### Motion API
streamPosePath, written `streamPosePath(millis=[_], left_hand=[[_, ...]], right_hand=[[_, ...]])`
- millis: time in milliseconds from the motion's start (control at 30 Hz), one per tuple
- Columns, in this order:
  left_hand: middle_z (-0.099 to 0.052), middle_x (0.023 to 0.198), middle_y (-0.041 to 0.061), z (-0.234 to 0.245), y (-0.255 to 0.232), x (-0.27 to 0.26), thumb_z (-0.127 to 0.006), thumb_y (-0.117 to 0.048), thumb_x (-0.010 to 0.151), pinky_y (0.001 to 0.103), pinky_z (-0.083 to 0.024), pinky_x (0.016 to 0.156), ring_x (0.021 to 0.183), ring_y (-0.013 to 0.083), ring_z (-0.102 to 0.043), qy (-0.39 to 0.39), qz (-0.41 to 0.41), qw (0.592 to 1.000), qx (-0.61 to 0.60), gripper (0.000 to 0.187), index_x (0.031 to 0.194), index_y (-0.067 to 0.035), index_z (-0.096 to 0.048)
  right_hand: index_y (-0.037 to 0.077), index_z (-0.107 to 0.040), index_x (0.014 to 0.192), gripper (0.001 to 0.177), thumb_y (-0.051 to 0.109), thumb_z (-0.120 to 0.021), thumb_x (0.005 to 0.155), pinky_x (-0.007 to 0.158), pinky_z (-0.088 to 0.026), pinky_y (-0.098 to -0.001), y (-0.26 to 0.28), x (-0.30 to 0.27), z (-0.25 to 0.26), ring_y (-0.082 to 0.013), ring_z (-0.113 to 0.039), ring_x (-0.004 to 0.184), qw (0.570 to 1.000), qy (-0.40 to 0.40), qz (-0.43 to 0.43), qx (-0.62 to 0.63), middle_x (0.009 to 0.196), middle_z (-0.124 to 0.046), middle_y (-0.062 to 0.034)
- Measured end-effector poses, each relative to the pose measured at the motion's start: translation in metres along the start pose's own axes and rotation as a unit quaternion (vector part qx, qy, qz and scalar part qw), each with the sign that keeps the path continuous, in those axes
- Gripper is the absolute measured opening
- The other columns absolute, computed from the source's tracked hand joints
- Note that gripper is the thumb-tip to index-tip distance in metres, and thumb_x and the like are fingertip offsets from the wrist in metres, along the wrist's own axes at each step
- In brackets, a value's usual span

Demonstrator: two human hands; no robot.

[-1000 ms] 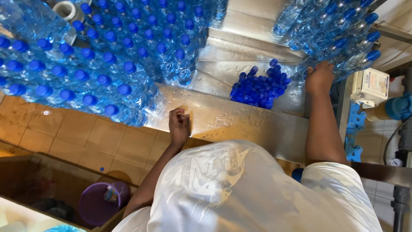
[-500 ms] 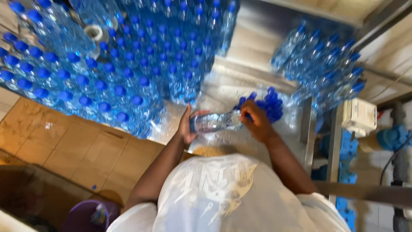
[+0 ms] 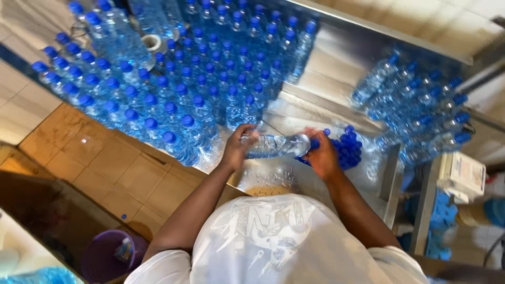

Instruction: The person repeatedly picks up blue bottle caps from a pile on a metal table and screws them onto clear plastic water bottles. The person handles the bottles and caps by hand, working through a large quantity of items.

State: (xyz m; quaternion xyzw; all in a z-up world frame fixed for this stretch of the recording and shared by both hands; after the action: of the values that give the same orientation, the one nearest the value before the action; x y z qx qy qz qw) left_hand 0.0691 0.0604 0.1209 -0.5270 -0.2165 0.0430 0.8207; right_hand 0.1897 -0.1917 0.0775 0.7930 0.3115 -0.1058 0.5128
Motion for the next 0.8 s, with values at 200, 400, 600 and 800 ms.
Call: streamPosePath(millis=[200,400,600,800], left_hand=[[-0.072,0.093,0.007,-0.022,0.056,-0.048,-0.082,-0.052,0.096,0.042,-0.068,0.055,0.075,0.0269,-0.080,-0.057,0.474,0.768,-0.427,0.043,0.110,-0.013,-0.071],[-0.079,0.092,0.010,-0.033,0.059,-0.057,-0.086,-0.060,0.087,0.045,-0.068,0.053,0.074,0.0338,-0.083,0.068,0.502,0.778,-0.372,0.051,0.112,-0.018,-0.073],[-0.066,0.070,0.006,0.009,0.044,-0.039,-0.089,-0.032,0.097,0.030,-0.054,0.061,0.065,0.0165,-0.062,-0.155,0.260,0.945,-0.123,0.011,0.094,-0.022,-0.087],[-0.077,0.080,0.019,-0.015,0.064,-0.064,-0.082,-0.055,0.093,0.039,-0.067,0.040,0.057,0.0349,-0.079,0.107,0.507,0.755,-0.401,0.049,0.110,-0.011,-0.071]], right_hand=[[0.008,-0.073,0.142,0.046,0.042,-0.069,0.111,0.079,-0.061,-0.0352,0.054,-0.023,-0.005,-0.0213,-0.079,0.072,0.735,0.135,0.384,-0.542,0.085,-0.083,-0.0015],[0.021,-0.073,0.117,0.053,0.057,-0.035,0.111,0.092,-0.059,-0.0438,0.042,-0.015,-0.010,-0.0244,-0.071,0.083,0.333,0.164,0.674,-0.639,0.087,-0.061,-0.0002],[0.025,-0.077,0.124,0.057,0.063,-0.034,0.123,0.061,-0.048,-0.0473,0.043,0.029,-0.019,-0.0266,-0.058,0.057,0.787,0.097,0.268,-0.548,0.070,-0.064,-0.0114],[0.020,-0.064,0.101,0.070,0.080,-0.029,0.107,0.084,-0.060,-0.0453,0.056,-0.014,-0.026,-0.0297,-0.071,0.096,0.346,0.232,0.743,-0.524,0.103,-0.061,-0.0062]])
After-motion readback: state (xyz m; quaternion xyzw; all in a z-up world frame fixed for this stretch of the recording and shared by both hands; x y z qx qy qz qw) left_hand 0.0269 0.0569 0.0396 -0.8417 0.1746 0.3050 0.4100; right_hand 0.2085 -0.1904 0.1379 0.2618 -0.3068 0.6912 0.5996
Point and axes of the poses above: each hand's wrist, its own x-axis towards the middle knuckle, its own z-axis out of the back of the hand, y = z × x, the point moved 4 cm from there along x, towards the middle knuckle
